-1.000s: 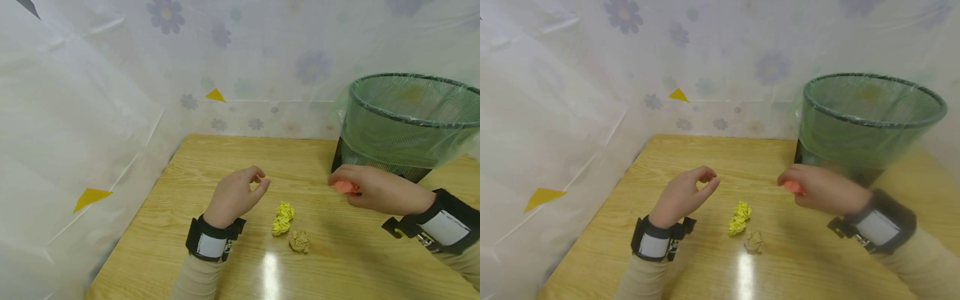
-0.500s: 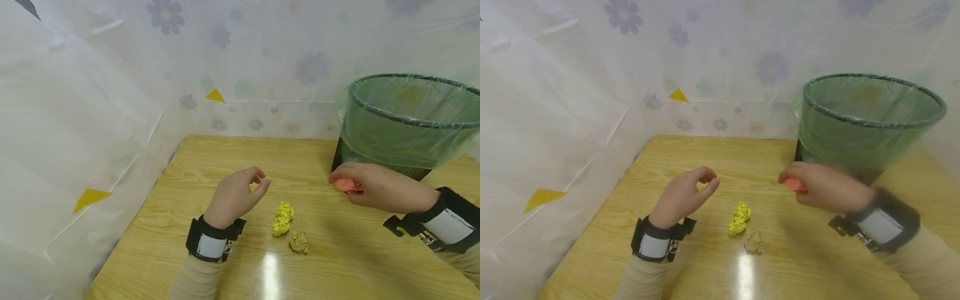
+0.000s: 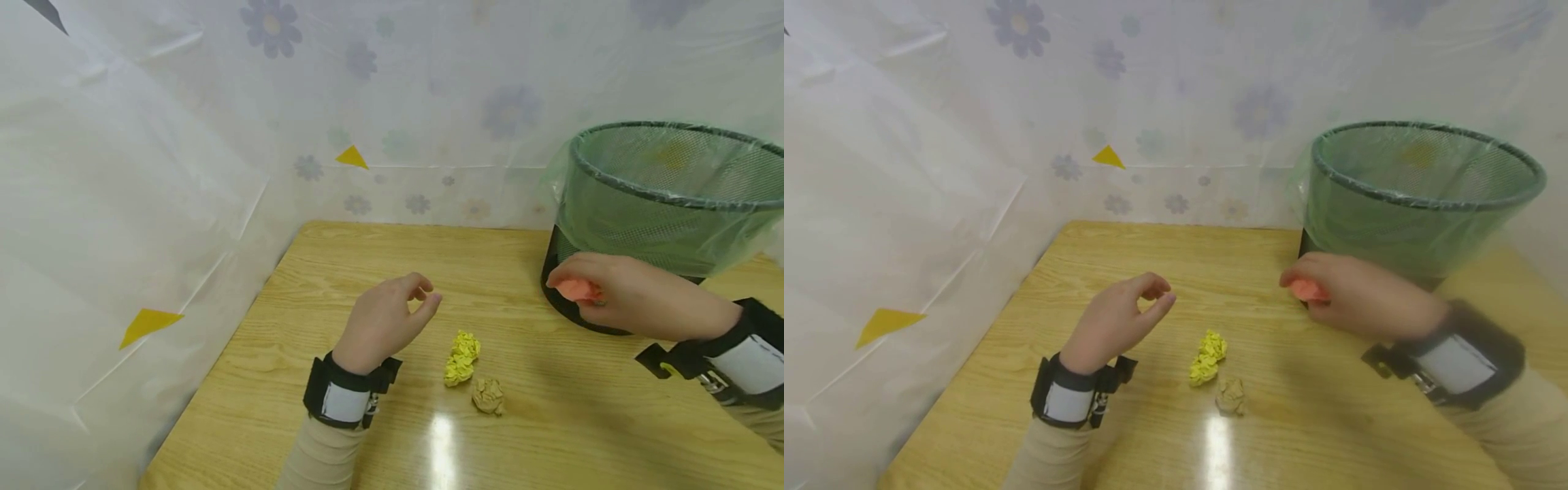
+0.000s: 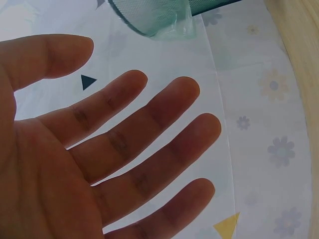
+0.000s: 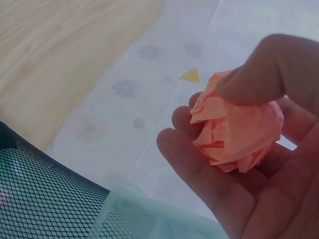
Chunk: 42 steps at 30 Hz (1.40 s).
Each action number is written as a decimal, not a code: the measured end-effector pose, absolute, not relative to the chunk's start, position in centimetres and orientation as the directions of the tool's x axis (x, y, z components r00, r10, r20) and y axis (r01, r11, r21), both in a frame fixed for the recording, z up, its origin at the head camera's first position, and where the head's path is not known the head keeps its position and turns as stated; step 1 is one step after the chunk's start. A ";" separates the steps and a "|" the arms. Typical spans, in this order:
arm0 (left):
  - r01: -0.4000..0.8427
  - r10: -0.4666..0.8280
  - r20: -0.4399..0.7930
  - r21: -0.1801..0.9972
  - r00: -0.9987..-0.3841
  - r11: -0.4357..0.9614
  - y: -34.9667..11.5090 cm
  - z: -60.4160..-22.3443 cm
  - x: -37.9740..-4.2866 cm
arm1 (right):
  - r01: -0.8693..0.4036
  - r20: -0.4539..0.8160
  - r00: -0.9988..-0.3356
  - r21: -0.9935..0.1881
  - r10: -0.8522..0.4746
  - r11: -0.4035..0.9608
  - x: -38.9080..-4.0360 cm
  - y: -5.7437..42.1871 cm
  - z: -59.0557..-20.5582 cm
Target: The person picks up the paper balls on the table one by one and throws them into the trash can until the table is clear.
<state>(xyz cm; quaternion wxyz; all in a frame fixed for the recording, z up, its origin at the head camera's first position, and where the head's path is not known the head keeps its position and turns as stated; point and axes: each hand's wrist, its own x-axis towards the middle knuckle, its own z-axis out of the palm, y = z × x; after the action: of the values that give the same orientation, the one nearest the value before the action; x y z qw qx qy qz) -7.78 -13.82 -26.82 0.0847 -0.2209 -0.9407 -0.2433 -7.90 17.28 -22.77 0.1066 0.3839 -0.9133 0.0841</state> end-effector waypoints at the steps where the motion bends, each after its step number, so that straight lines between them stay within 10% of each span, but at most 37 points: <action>1: 0.458 0.375 0.268 0.421 -0.887 0.783 -13.8 -26.8 -7.8 | -0.713 0.251 -0.691 -0.084 -0.678 0.696 -7.9 17.4 -22.6; 42: 0.450 0.373 0.255 0.437 -0.892 0.779 -13.8 -27.0 -7.9 | -0.574 0.334 -0.775 -0.017 -0.537 0.819 -7.9 19.4 -18.2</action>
<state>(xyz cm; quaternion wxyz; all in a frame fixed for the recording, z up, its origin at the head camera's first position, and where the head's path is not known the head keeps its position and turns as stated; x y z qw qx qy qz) -7.93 -13.76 -27.00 0.0776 -0.2189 -0.9399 -0.2503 -7.88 19.44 -18.18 0.1589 0.2954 -0.9402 0.0590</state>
